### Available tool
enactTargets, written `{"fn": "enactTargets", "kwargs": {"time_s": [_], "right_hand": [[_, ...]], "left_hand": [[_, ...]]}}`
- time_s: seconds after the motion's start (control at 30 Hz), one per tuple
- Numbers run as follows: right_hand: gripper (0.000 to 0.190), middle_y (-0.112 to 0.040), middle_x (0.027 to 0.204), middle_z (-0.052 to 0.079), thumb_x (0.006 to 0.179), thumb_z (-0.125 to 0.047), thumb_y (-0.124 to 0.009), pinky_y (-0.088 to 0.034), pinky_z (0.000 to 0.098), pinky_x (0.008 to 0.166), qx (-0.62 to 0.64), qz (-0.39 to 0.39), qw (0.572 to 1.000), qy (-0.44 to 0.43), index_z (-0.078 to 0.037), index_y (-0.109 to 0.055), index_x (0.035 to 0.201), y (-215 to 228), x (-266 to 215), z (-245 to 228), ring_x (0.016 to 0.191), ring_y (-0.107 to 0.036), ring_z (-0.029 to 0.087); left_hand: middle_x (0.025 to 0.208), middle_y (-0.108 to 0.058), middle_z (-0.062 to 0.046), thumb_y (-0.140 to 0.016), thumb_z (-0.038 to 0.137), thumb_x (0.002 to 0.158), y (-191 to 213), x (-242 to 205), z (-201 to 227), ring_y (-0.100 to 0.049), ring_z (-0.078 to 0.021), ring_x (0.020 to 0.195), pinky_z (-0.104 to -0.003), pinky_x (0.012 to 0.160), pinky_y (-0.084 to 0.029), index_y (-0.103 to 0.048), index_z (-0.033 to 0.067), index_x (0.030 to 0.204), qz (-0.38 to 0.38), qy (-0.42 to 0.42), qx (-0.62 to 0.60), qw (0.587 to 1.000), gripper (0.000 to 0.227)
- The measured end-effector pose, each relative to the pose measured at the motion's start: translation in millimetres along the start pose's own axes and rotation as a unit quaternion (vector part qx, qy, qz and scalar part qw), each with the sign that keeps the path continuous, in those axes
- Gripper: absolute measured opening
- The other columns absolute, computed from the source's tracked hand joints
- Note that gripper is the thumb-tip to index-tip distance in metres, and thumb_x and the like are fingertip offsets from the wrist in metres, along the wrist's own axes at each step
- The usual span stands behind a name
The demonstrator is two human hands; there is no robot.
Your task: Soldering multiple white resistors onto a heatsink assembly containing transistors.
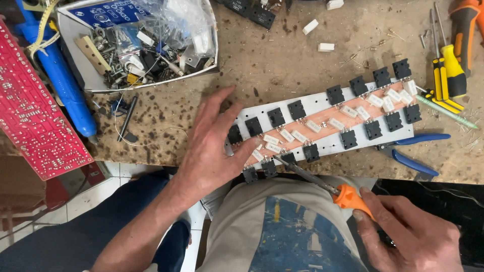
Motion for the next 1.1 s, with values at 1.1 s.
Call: {"fn": "enactTargets", "kwargs": {"time_s": [1.1], "right_hand": [[0.030,-0.073,0.097,0.017,0.090,-0.018,-0.072,-0.054,0.0326,0.058,-0.020,0.013,0.999,0.039,0.001,-0.077,0.113,0,-4,-1,0.065,-0.067,0.022]], "left_hand": [[0.153,-0.046,-0.024,-0.078,0.030,0.089,-5,-6,-3,-0.045,-0.0409,0.142,-0.058,0.118,-0.037,-0.051,-0.0066,0.139,-0.009,0.027,-0.005,1.000,0.068]]}}
Point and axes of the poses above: each hand's wrist, its own x-axis towards the middle knuckle, its own y-axis out of the back of the hand, z = x × y, the point moved 6 cm from there along x, towards the middle knuckle
